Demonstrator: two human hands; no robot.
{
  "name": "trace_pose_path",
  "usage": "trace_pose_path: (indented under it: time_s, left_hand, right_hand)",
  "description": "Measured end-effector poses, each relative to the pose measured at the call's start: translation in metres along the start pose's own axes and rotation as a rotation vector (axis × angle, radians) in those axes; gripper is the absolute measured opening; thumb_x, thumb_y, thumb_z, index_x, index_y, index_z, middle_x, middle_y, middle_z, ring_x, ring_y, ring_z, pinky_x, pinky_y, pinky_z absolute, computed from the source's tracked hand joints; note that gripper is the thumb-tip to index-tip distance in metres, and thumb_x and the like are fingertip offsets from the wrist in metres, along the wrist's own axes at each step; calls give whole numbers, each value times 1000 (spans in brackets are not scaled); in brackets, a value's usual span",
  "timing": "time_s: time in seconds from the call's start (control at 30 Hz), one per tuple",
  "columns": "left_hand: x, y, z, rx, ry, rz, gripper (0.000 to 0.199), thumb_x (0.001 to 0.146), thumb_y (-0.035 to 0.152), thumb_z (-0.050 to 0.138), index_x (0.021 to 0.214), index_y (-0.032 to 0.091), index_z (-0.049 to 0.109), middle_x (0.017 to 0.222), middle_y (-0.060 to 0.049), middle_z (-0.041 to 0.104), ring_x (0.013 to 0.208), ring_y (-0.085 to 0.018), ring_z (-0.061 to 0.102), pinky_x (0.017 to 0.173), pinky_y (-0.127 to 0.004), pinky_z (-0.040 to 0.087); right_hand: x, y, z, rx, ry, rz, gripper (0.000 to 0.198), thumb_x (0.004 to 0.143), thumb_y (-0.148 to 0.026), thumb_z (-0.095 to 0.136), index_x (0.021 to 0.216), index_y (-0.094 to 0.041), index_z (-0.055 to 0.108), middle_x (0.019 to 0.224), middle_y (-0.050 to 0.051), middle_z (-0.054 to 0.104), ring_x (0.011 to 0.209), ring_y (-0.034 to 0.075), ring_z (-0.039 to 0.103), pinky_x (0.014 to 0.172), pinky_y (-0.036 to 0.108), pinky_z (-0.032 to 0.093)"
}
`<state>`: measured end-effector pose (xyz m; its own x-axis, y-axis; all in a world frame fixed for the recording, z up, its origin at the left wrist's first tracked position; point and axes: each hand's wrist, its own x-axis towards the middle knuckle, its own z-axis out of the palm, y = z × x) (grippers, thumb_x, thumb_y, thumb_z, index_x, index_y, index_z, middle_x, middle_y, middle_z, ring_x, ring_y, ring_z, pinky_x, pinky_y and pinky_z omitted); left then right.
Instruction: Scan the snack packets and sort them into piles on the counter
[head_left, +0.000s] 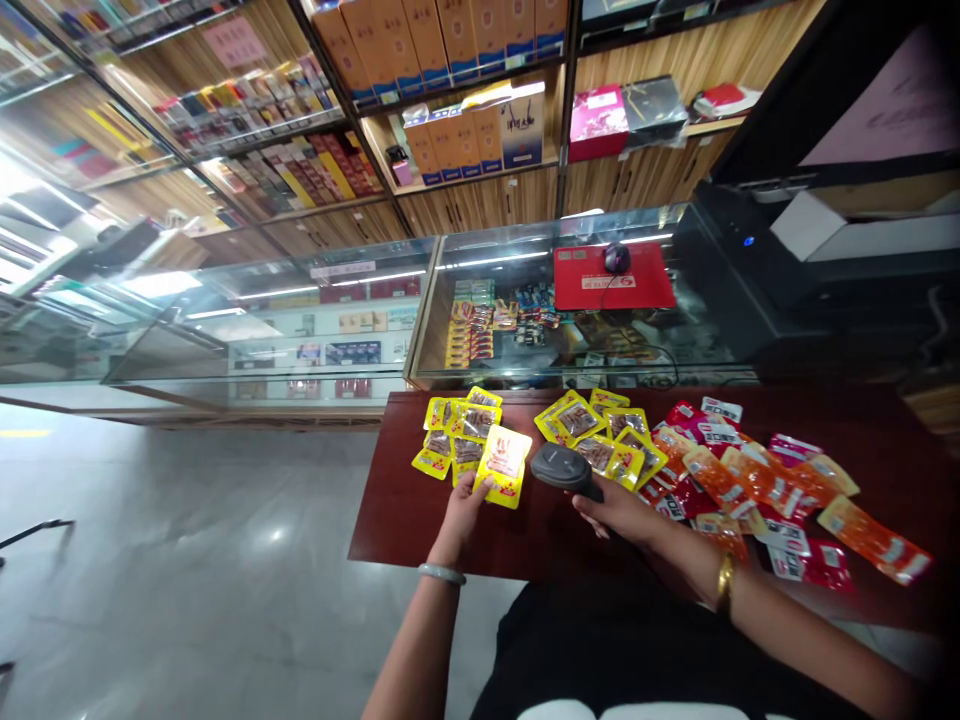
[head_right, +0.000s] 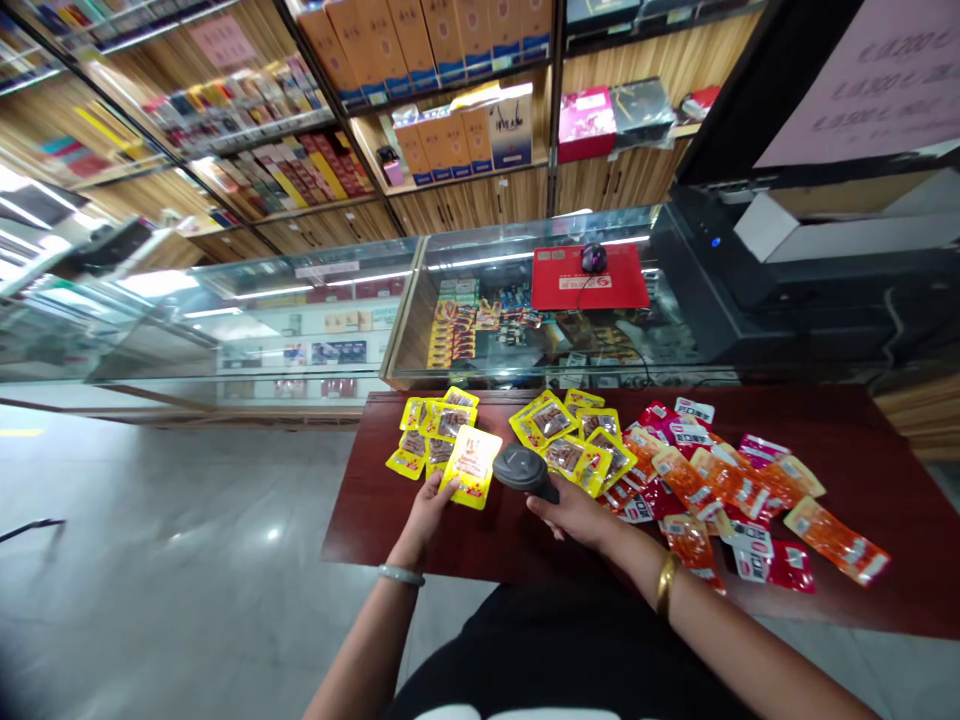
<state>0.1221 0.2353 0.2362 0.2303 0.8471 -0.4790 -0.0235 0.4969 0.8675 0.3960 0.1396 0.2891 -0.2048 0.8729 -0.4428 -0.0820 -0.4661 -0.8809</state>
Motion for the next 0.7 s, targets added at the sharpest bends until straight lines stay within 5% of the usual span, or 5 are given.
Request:
trace_pose_path:
  time_s: [0.3, 0.4, 0.5, 0.6, 0.7]
  left_hand:
    - [38, 6, 64, 233, -233, 100, 35, 77, 45, 69, 98, 18, 62, 97, -7, 68, 89, -19, 63, 86, -34, 49]
    - [64, 32, 51, 744, 18, 255, 30, 80, 29, 65, 108, 19, 64, 114, -12, 65, 111, -26, 57, 101, -41, 41]
    - [89, 65, 24, 1289, 187, 297, 54, 79, 19, 62, 132, 24, 54, 143, -15, 47, 137, -34, 35, 111, -50, 26]
    - [109, 86, 7, 1591, 141, 286, 56, 81, 20, 58, 136, 25, 50, 152, -16, 36, 143, -36, 22, 112, -52, 20]
    - [118, 90, 0, 1715, 29, 336, 42, 84, 23, 57, 125, 21, 56, 141, -17, 46, 138, -32, 31, 112, -47, 21]
  right_hand:
    - [-2, -9, -4, 32, -43, -13, 59, 76, -72, 63, 101, -21, 48, 50, -10, 46, 36, 8, 39, 42, 24, 35]
    - [2, -13, -1, -15, -60, 8, 62, 73, -75, 62, 98, -20, 48, 50, -11, 46, 37, 8, 39, 42, 24, 35]
    - [6, -13, -1, -33, -61, 29, 62, 72, -77, 61, 95, -21, 47, 50, -11, 46, 37, 7, 39, 42, 23, 35]
    - [10, -11, -2, -32, -58, 38, 62, 71, -78, 61, 95, -21, 47, 49, -11, 46, 36, 7, 39, 41, 23, 34]
    - [12, -10, -4, -30, -34, 59, 65, 70, -78, 62, 97, -21, 48, 48, -12, 44, 36, 7, 38, 40, 22, 34]
